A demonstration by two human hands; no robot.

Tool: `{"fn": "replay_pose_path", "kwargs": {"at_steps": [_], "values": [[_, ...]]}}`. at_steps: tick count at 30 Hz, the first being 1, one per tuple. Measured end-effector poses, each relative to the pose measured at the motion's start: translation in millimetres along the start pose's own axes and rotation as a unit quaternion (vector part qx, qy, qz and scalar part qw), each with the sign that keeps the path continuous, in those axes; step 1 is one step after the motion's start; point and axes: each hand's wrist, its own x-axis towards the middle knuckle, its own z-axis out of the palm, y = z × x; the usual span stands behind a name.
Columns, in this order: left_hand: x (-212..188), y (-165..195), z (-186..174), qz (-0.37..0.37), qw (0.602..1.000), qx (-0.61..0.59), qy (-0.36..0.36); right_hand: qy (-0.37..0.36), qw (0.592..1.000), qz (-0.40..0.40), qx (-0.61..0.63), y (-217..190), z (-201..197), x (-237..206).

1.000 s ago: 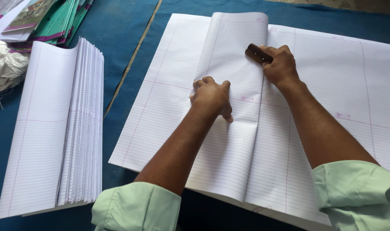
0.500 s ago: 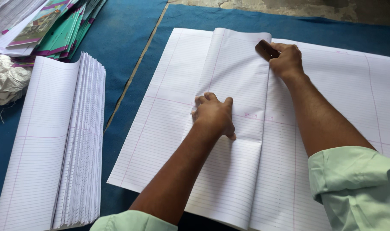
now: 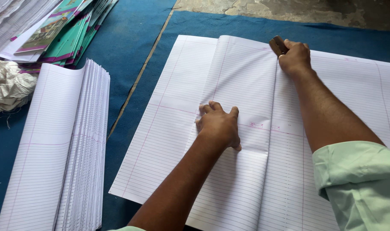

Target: The person folds large lined paper sheets in half using a wooden block to press the crease. They repeatedly fold, crease, and stack the sheets on the left side of the workspace.

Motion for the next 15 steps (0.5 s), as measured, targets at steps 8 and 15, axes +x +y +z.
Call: {"fn": "replay_pose_path", "kwargs": {"at_steps": [8, 15], "values": [[0, 0, 0, -0.002, 1.0, 0.012, -0.01, -0.004, 1.0, -0.017, -0.01, 1, -2, -3], [-7, 4, -2, -0.005, 1.0, 0.017, -0.013, -0.047, 0.997, -0.032, 0.043, 13, -16, -28]]}}
